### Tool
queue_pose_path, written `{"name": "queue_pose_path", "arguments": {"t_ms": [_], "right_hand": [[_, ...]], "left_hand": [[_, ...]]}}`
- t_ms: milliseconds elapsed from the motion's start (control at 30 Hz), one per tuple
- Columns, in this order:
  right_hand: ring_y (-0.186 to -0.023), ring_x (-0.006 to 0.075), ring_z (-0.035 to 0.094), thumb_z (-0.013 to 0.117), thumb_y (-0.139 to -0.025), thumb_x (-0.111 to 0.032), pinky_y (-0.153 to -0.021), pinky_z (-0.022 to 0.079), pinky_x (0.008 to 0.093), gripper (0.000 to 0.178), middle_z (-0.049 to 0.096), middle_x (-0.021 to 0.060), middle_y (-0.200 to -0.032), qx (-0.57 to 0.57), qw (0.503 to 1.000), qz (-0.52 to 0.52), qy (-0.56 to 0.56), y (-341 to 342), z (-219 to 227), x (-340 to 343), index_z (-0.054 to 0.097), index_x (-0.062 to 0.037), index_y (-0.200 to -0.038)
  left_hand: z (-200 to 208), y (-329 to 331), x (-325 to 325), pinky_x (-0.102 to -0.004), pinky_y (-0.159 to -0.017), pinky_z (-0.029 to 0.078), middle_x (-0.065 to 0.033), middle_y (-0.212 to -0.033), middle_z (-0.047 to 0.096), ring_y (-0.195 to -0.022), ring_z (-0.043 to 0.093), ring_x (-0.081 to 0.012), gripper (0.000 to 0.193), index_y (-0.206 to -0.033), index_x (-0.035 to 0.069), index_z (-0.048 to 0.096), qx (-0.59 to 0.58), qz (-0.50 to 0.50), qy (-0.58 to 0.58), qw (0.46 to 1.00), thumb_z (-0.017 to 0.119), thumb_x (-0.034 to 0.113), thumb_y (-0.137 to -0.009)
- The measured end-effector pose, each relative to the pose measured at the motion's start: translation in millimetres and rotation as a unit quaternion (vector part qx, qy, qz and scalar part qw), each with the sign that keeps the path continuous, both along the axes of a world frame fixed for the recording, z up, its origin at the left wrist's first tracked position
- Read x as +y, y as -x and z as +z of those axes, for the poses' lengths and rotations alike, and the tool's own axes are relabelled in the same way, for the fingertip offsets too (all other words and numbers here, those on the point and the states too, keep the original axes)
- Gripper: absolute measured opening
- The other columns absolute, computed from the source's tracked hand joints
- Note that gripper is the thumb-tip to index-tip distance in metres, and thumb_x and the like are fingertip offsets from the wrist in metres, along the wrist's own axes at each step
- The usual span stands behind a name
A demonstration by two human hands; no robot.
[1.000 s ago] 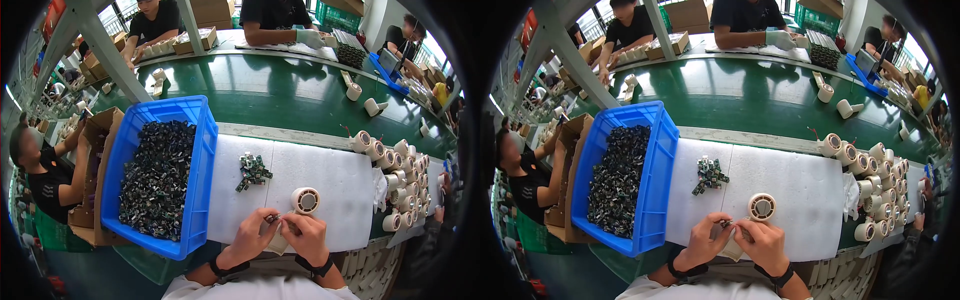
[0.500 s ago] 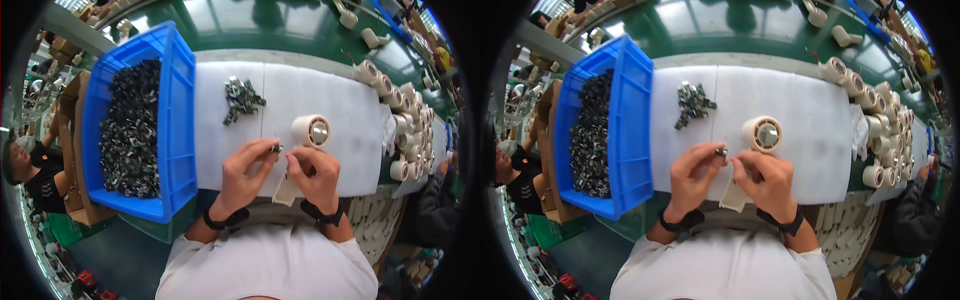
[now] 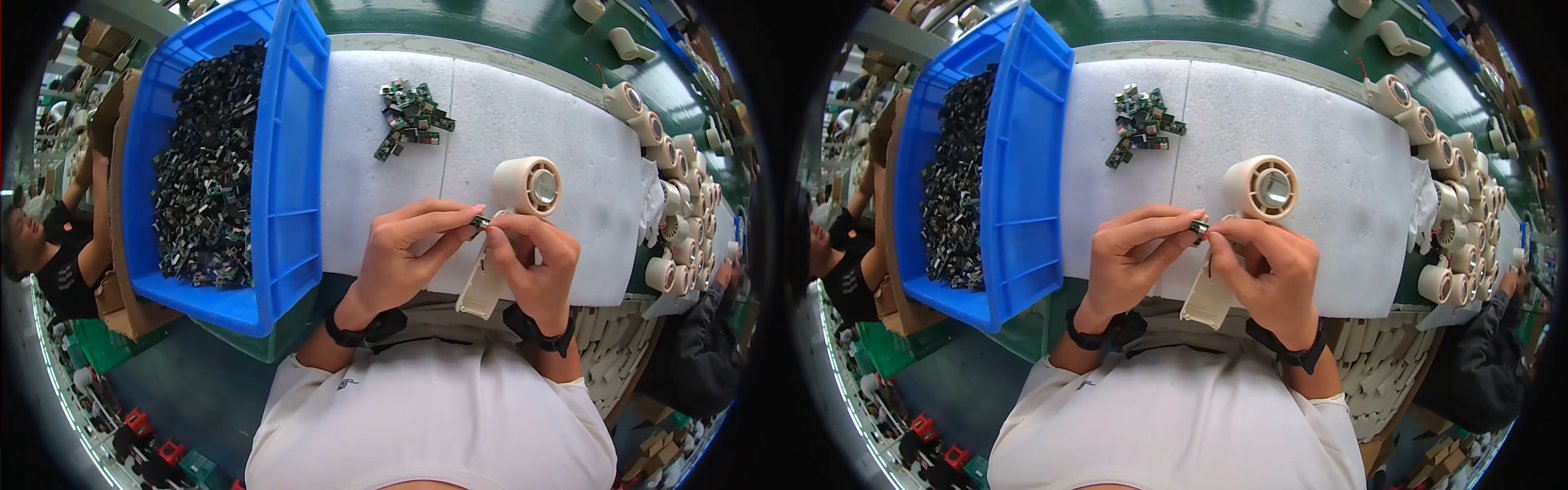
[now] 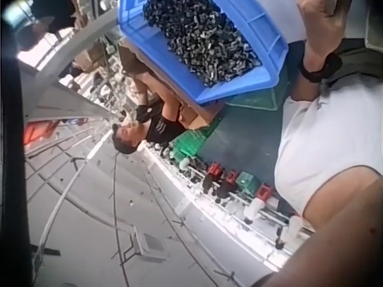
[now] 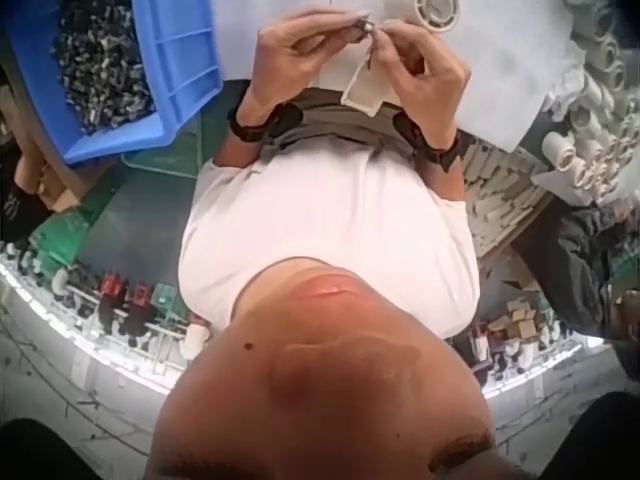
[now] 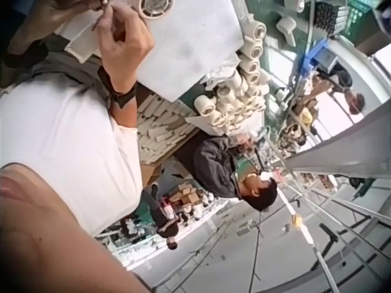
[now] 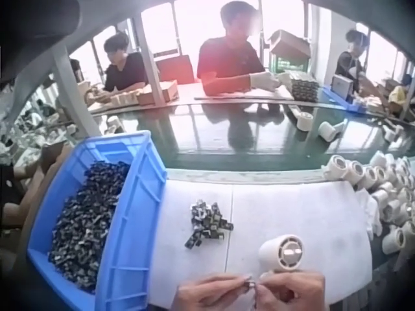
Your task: The person picks up a circuit board and a fan housing, connects the wires from the housing to the board, and presses the board into the housing. They set the assembled fan aside and repeat the process with another set of components.
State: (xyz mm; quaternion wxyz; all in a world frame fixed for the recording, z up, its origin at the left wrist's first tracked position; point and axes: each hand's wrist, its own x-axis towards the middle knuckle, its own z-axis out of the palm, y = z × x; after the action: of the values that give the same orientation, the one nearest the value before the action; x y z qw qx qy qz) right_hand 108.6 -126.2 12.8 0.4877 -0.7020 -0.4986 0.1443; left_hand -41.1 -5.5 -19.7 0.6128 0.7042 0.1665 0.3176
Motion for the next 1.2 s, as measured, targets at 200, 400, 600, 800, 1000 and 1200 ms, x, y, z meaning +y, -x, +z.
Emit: {"name": "queue_pose_path", "arguments": {"t_ms": [200,400,600,800,1000,1200], "right_hand": [[-0.054,0.0021,0.044,0.079,-0.085,0.000,-0.049,0.031,0.0221,0.010,0.061,-0.0023,-0.066,0.065,0.998,0.000,0.018,-12.0,2.5,-1.5,0.073,-0.0012,-0.093],[-0.056,0.0038,0.042,0.079,-0.084,0.001,-0.052,0.032,0.0223,0.010,0.060,-0.0023,-0.069,0.111,0.990,0.074,0.041,-15.8,10.0,10.2,0.073,-0.0008,-0.092],[-0.061,0.0053,0.040,0.074,-0.090,-0.005,-0.054,0.030,0.0241,0.007,0.057,-0.0026,-0.072,0.024,0.996,0.006,0.089,-26.2,-9.4,-18.0,0.068,-0.0007,-0.090],[-0.065,0.0101,0.050,0.072,-0.093,-0.004,-0.059,0.041,0.0254,0.010,0.065,0.0067,-0.082,0.020,0.996,0.019,0.086,-28.0,-13.2,-20.6,0.071,0.0030,-0.100],[-0.062,0.0112,0.052,0.074,-0.095,-0.008,-0.058,0.044,0.0252,0.011,0.067,0.0072,-0.082,-0.011,0.999,0.017,0.044,-10.4,2.6,-3.1,0.072,0.0013,-0.101],[-0.055,0.0108,0.048,0.081,-0.088,-0.015,-0.051,0.040,0.0267,0.016,0.066,0.0036,-0.074,-0.072,0.990,0.072,0.093,-8.5,23.2,-11.4,0.072,-0.0042,-0.095]], "left_hand": [[1.1,-4.9,8.9,-0.0277,-0.087,0.061,-0.0150,-0.114,0.071,-0.101,0.071,-0.0189,0.032,-0.120,-0.002,0.072,-0.027,-0.082,0.124,0.989,0.065,-0.014,-0.091],[0.4,7.8,16.4,-0.0272,-0.085,0.061,-0.0143,-0.111,0.071,-0.097,0.072,-0.0187,0.030,-0.117,-0.002,0.073,-0.045,-0.076,0.183,0.979,0.064,-0.014,-0.091],[-0.3,-3.1,12.3,-0.0283,-0.075,0.058,-0.0112,-0.101,0.072,-0.089,0.071,-0.0165,0.024,-0.112,0.002,0.075,-0.032,-0.108,0.109,0.988,0.072,-0.004,-0.090],[-4.6,2.6,-2.4,-0.0292,-0.074,0.059,-0.0112,-0.101,0.072,-0.088,0.072,-0.0185,0.024,-0.113,0.003,0.075,-0.054,-0.051,0.101,0.992,0.072,-0.003,-0.090],[-4.5,0.0,-2.1,-0.0285,-0.076,0.059,-0.0116,-0.104,0.072,-0.089,0.072,-0.0184,0.025,-0.115,0.001,0.073,-0.073,-0.023,0.088,0.993,0.072,-0.002,-0.090],[-4.7,-5.0,-0.4,-0.0286,-0.067,0.055,-0.0110,-0.090,0.071,-0.075,0.068,-0.0154,0.020,-0.109,-0.002,0.074,-0.085,0.011,0.090,0.992,0.073,-0.001,-0.089]]}}
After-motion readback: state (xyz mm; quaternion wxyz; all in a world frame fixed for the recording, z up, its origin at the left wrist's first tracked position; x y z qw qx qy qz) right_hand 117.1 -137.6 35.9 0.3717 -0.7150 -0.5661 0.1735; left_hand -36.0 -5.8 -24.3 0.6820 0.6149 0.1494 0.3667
